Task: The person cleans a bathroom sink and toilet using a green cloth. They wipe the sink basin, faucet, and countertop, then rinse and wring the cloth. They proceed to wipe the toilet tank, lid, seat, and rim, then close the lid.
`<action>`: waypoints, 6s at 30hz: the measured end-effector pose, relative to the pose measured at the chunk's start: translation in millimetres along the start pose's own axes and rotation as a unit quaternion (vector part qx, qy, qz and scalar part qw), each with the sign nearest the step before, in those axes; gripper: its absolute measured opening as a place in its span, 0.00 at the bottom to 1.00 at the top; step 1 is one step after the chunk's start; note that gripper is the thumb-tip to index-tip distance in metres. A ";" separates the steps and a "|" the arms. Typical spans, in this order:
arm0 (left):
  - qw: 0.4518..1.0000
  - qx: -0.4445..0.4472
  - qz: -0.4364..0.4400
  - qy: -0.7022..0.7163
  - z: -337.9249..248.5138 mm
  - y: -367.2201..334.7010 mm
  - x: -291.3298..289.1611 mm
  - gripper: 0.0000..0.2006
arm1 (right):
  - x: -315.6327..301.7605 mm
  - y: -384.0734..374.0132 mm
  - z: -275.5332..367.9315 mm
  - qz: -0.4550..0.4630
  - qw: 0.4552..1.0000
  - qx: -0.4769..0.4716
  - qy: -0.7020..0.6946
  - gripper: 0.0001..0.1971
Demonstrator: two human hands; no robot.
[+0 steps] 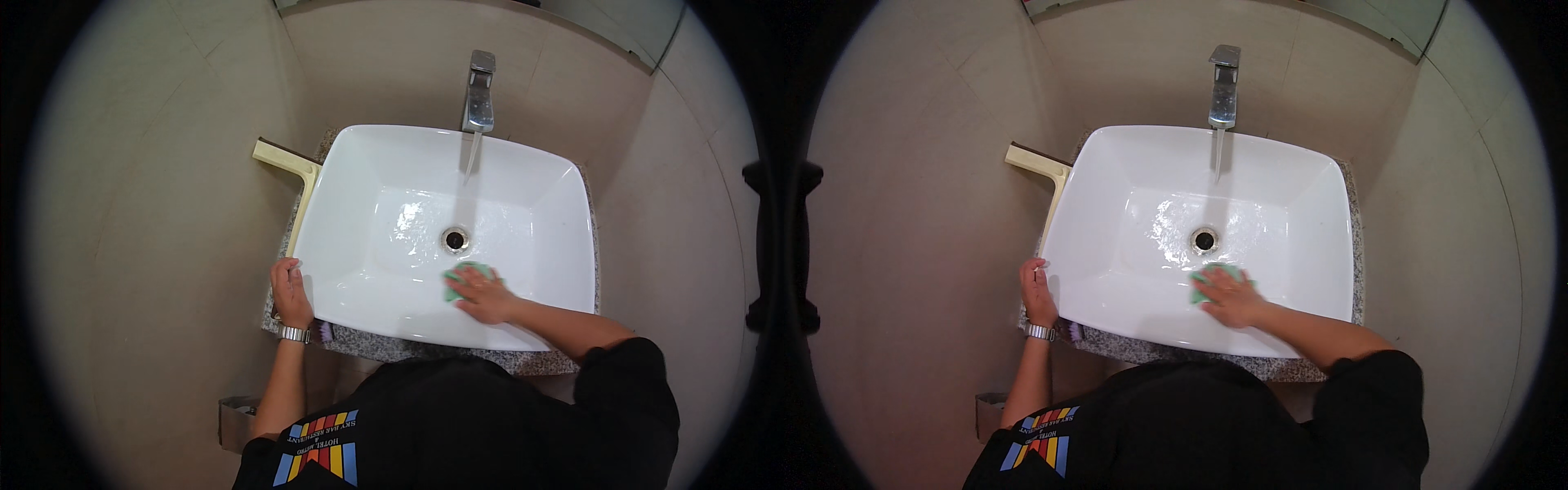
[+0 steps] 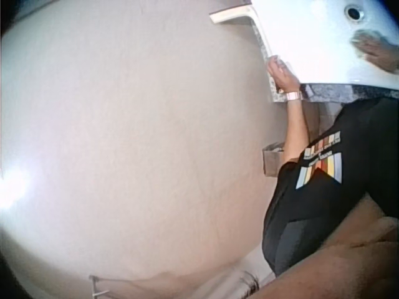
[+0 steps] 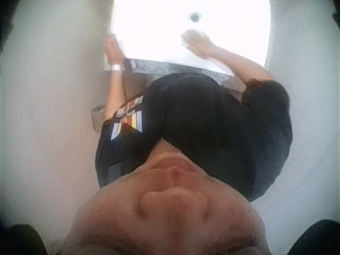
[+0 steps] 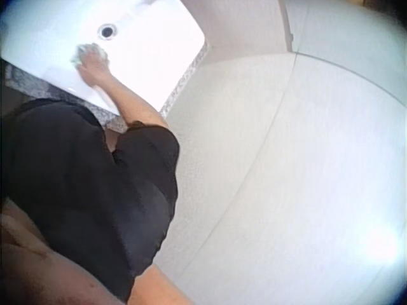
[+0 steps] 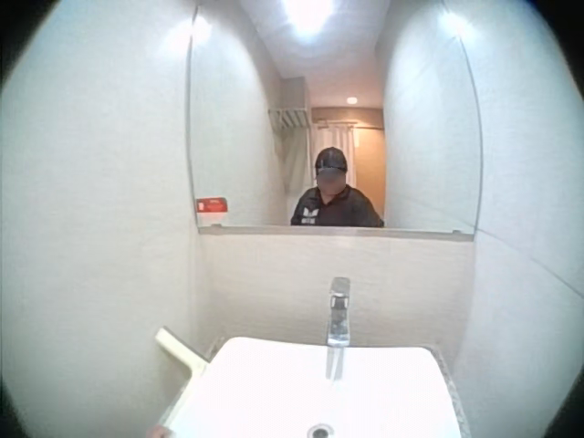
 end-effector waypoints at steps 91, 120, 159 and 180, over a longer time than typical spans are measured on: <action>0.891 -0.032 0.441 0.104 -136.8 -149.1 319.7 0.27 | -177.4 -40.6 -118.7 -0.577 0.343 -0.134 -0.729 0.09; 0.750 -0.150 0.377 0.523 -155.6 -149.8 301.8 0.14 | -142.6 -68.3 -94.1 -0.074 0.657 -0.142 -0.737 0.12; 0.920 -0.002 0.171 0.354 -223.1 -174.0 202.6 0.22 | -255.2 -10.7 -106.7 -0.647 0.742 -0.084 -0.158 0.14; 0.944 0.256 0.205 -0.030 -257.0 -238.9 223.2 0.19 | -282.2 -30.7 -125.4 -0.556 0.825 0.081 -0.059 0.11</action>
Point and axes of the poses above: each hand's wrist, its own y-axis away from the middle knuckle, its own x-axis out of the palm, z = x × y, the point moved 2 cm from there along -y, towards the middle knuckle, and after that the axes turned 5 degrees about z, right-handed, at the moved point
